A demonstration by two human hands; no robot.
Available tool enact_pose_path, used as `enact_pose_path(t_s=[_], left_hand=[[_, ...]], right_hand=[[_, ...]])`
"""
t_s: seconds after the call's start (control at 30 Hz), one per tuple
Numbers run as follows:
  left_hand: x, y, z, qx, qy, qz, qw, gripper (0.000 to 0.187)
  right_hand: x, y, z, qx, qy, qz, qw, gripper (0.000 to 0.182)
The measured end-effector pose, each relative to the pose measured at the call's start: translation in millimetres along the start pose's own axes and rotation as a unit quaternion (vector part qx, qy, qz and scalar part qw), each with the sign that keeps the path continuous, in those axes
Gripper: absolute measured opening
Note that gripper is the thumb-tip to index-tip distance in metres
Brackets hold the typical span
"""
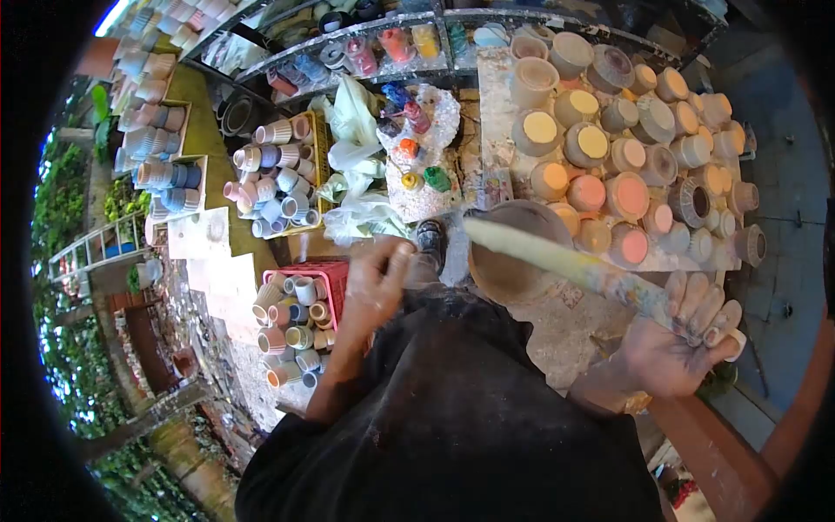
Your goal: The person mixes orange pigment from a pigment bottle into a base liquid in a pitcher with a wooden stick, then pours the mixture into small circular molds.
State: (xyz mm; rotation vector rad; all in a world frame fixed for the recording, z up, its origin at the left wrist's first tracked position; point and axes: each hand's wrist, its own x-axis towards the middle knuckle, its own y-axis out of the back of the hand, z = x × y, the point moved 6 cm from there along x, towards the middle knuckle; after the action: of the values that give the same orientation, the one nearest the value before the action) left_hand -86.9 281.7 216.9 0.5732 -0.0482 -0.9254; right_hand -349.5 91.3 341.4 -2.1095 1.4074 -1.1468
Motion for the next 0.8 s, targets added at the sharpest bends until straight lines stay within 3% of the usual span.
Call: enact_pose_path(t_s=[0.07, 0.13, 0.2, 0.23, 0.27, 0.3, 0.37, 0.4, 0.43, 0.47, 0.5, 0.53, 0.57, 0.6, 0.63, 0.7, 0.73, 0.77, 0.8], left_hand=[[5, 9, -62, 0.080, 0.081, 0.031, 0.993, 0.024], [10, 6, -141, 0.289, 0.089, -0.033, 0.953, 0.036], [12, -5, -190, 0.432, 0.121, -0.121, 0.885, 0.044], [14, -9, -215, 0.499, 0.132, -0.163, 0.841, 0.049], [23, -18, -237, 0.488, 0.038, -0.173, 0.855, 0.053], [31, -22, -232, 0.450, 0.018, -0.189, 0.873, 0.051], [51, -33, -203, 0.371, -0.015, -0.220, 0.902, 0.047], [62, -36, -177, 0.293, -0.080, -0.209, 0.930, 0.042], [73, -37, -140, 0.213, -0.141, -0.191, 0.948, 0.037], [83, -39, -93, 0.020, -0.004, -0.189, 0.982, 0.028], [96, -51, -82, -0.120, -0.099, -0.133, 0.979, 0.026], [100, -61, -62, -0.217, -0.118, -0.119, 0.962, 0.025], [100, -65, -35, -0.151, -0.035, -0.164, 0.974, 0.029], [96, -63, 1, -0.166, -0.101, -0.190, 0.962, 0.030], [104, -79, 5, -0.116, -0.165, -0.158, 0.967, 0.031], [111, -105, 7, -0.034, -0.239, -0.146, 0.960, 0.031], [111, -114, 6, 0.000, -0.251, -0.166, 0.954, 0.029], [111, -124, 4, 0.032, -0.262, -0.186, 0.946, 0.028], [112, -145, -11, 0.068, -0.316, -0.188, 0.927, 0.029]], right_hand=[[-9, 4, -4, 0.008, -0.033, -0.028, 0.999, 0.037], [-17, 3, 8, -0.006, -0.053, -0.067, 0.996, 0.035], [-33, 6, 42, -0.149, -0.083, 0.030, 0.985, 0.037], [-43, 23, 66, -0.193, -0.102, -0.037, 0.975, 0.036], [-43, 27, 87, -0.225, -0.098, -0.114, 0.963, 0.034], [-44, 31, 107, -0.251, -0.088, -0.190, 0.945, 0.032], [-55, 36, 125, -0.371, -0.059, -0.220, 0.900, 0.025], [-74, 58, 124, -0.471, -0.061, -0.161, 0.865, 0.018], [-79, 76, 134, -0.434, -0.084, -0.118, 0.889, 0.013], [-84, 93, 144, -0.394, -0.103, -0.073, 0.911, 0.011], [-90, 110, 154, -0.350, -0.117, -0.027, 0.929, 0.011], [-96, 115, 161, -0.393, -0.094, -0.006, 0.914, 0.012], [-95, 98, 166, -0.480, -0.078, -0.021, 0.874, 0.011], [-93, 81, 171, -0.565, -0.060, -0.033, 0.822, 0.011], [-92, 63, 176, -0.641, -0.040, -0.042, 0.765, 0.011], [-95, 23, 183, -0.806, 0.094, -0.137, 0.568, 0.012], [-104, 43, 182, -0.693, 0.010, -0.059, 0.719, 0.011], [-123, 75, 180, -0.547, -0.075, 0.020, 0.833, 0.011], [-128, 74, 177, -0.467, -0.121, 0.058, 0.874, 0.011]])
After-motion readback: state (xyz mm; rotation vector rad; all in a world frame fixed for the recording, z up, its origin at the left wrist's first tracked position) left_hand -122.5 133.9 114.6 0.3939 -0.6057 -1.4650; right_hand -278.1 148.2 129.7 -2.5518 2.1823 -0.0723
